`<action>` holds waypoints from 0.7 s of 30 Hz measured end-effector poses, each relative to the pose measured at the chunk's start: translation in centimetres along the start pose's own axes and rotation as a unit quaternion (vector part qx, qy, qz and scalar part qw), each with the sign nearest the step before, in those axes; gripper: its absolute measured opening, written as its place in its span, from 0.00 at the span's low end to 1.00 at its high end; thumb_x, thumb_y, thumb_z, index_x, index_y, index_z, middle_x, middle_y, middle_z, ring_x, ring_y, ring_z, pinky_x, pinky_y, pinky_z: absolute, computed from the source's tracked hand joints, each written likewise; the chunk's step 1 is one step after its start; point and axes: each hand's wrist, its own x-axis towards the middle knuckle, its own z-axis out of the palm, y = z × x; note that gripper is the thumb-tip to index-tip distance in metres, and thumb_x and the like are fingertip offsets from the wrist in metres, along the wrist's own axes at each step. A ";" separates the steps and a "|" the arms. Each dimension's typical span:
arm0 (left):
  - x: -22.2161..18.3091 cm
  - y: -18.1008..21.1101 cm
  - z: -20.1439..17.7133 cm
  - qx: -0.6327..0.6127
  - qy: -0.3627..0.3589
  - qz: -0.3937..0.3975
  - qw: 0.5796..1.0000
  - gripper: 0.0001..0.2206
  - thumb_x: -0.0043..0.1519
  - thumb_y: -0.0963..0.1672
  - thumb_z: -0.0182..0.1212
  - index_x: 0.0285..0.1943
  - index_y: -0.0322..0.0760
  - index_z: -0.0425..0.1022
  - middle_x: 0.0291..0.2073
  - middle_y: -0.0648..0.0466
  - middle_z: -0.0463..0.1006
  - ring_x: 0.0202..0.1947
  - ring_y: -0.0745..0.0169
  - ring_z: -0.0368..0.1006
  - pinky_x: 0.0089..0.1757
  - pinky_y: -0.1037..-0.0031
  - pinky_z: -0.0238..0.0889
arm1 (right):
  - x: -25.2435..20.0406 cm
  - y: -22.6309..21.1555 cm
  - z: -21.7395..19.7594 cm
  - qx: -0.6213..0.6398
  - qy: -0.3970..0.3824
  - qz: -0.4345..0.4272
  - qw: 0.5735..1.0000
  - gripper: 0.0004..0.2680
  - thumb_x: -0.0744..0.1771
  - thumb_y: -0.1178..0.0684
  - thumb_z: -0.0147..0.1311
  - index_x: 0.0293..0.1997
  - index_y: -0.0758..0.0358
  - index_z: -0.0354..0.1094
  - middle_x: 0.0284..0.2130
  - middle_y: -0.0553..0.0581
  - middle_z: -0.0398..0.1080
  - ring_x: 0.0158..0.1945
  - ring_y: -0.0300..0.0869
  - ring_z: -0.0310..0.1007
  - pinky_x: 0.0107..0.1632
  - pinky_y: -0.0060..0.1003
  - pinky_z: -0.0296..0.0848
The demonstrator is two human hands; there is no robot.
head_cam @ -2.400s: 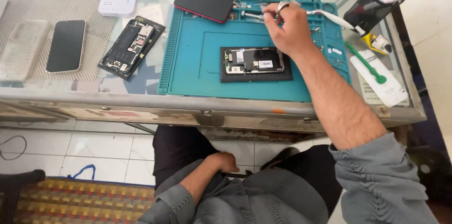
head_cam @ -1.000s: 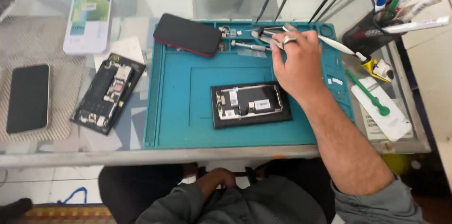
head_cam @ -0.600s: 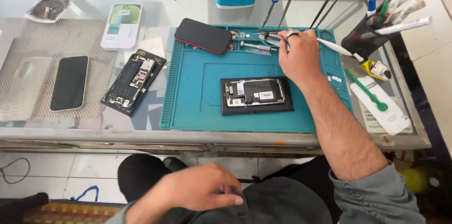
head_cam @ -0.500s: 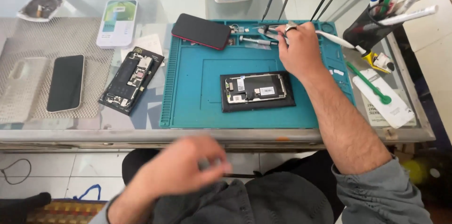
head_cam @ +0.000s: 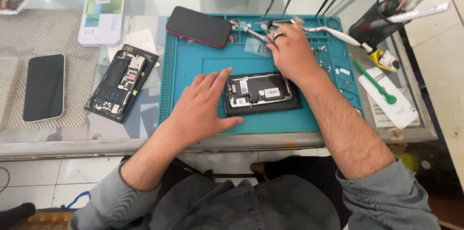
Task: Disassembling a smartphone on a repair bench to remove the battery and internal circuit boards.
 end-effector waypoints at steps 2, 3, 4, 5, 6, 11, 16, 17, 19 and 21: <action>0.7 -0.1 -1.1 0.009 -0.018 -0.002 1.000 0.52 0.48 0.60 0.74 0.78 0.36 0.53 0.60 0.42 0.71 0.62 0.39 0.67 0.47 0.48 0.73 | -0.4 0.9 0.9 0.024 0.001 0.013 1.000 0.06 0.68 0.56 0.59 0.45 0.64 0.78 0.40 0.56 0.71 0.48 0.53 0.70 0.54 0.44 0.70; 1.1 -0.2 -1.6 0.019 -0.037 -0.004 0.999 0.52 0.50 0.61 0.73 0.78 0.33 0.54 0.59 0.39 0.72 0.62 0.36 0.69 0.48 0.48 0.73 | -0.6 1.4 1.4 0.048 0.002 0.028 0.998 0.05 0.69 0.59 0.57 0.46 0.68 0.77 0.41 0.57 0.70 0.48 0.54 0.71 0.54 0.43 0.69; 1.3 -0.3 -2.1 0.017 -0.038 -0.003 0.999 0.52 0.50 0.61 0.73 0.78 0.33 0.54 0.59 0.39 0.72 0.62 0.36 0.69 0.48 0.48 0.73 | -0.4 1.2 0.2 0.047 0.001 0.028 0.998 0.05 0.69 0.59 0.57 0.46 0.68 0.77 0.41 0.57 0.70 0.48 0.54 0.71 0.54 0.43 0.69; 1.5 -0.4 -2.7 0.025 -0.025 0.001 0.999 0.50 0.50 0.61 0.73 0.77 0.33 0.57 0.58 0.39 0.72 0.60 0.35 0.70 0.47 0.47 0.74 | -0.1 0.9 -1.0 0.072 0.023 0.042 0.996 0.05 0.69 0.60 0.58 0.47 0.68 0.76 0.41 0.59 0.70 0.48 0.57 0.71 0.53 0.46 0.70; 1.7 -0.6 -3.4 0.032 -0.012 0.006 0.999 0.49 0.51 0.62 0.72 0.75 0.32 0.59 0.57 0.38 0.72 0.59 0.33 0.70 0.46 0.47 0.74 | 0.2 0.6 -2.1 0.097 0.046 0.055 0.993 0.05 0.69 0.61 0.58 0.49 0.68 0.75 0.40 0.62 0.70 0.48 0.60 0.72 0.53 0.48 0.71; 4.2 0.1 -5.5 0.004 0.054 0.051 0.997 0.24 0.60 0.54 0.68 0.56 0.34 0.77 0.41 0.44 0.78 0.47 0.41 0.76 0.41 0.58 0.73 | 0.4 -1.3 -5.4 0.266 0.019 0.208 0.941 0.06 0.70 0.61 0.49 0.52 0.67 0.67 0.36 0.64 0.75 0.40 0.53 0.78 0.46 0.46 0.76; 9.2 -2.3 -1.2 -0.058 0.115 0.067 0.989 0.09 0.61 0.46 0.61 0.40 0.36 0.82 0.23 0.54 0.74 0.28 0.56 0.76 0.31 0.69 0.71 | 0.7 -2.6 -4.6 0.126 -0.057 0.288 0.948 0.09 0.68 0.45 0.57 0.34 0.58 0.73 0.20 0.54 0.70 0.34 0.53 0.77 0.40 0.46 0.73; 10.0 -3.0 0.1 -0.073 0.146 0.074 0.984 0.08 0.61 0.45 0.61 0.40 0.37 0.81 0.22 0.56 0.72 0.28 0.57 0.75 0.32 0.69 0.71 | 0.9 -3.0 -5.0 0.100 -0.065 0.275 0.954 0.11 0.67 0.43 0.60 0.33 0.59 0.74 0.20 0.58 0.70 0.33 0.58 0.76 0.39 0.49 0.73; 11.1 -4.1 2.0 -0.089 0.176 0.084 0.977 0.07 0.60 0.45 0.61 0.40 0.38 0.80 0.21 0.57 0.71 0.28 0.57 0.74 0.33 0.69 0.71 | 1.6 -3.8 -5.7 0.072 -0.071 0.262 0.960 0.13 0.66 0.41 0.64 0.32 0.61 0.76 0.19 0.63 0.70 0.33 0.63 0.76 0.38 0.52 0.73; 11.5 -4.7 3.4 -0.036 0.211 0.111 0.970 0.08 0.57 0.41 0.57 0.41 0.39 0.80 0.22 0.58 0.69 0.30 0.61 0.71 0.37 0.73 0.70 | 2.4 -4.9 -6.3 0.041 -0.130 0.291 0.947 0.16 0.65 0.37 0.63 0.36 0.62 0.78 0.22 0.60 0.75 0.31 0.54 0.78 0.33 0.44 0.74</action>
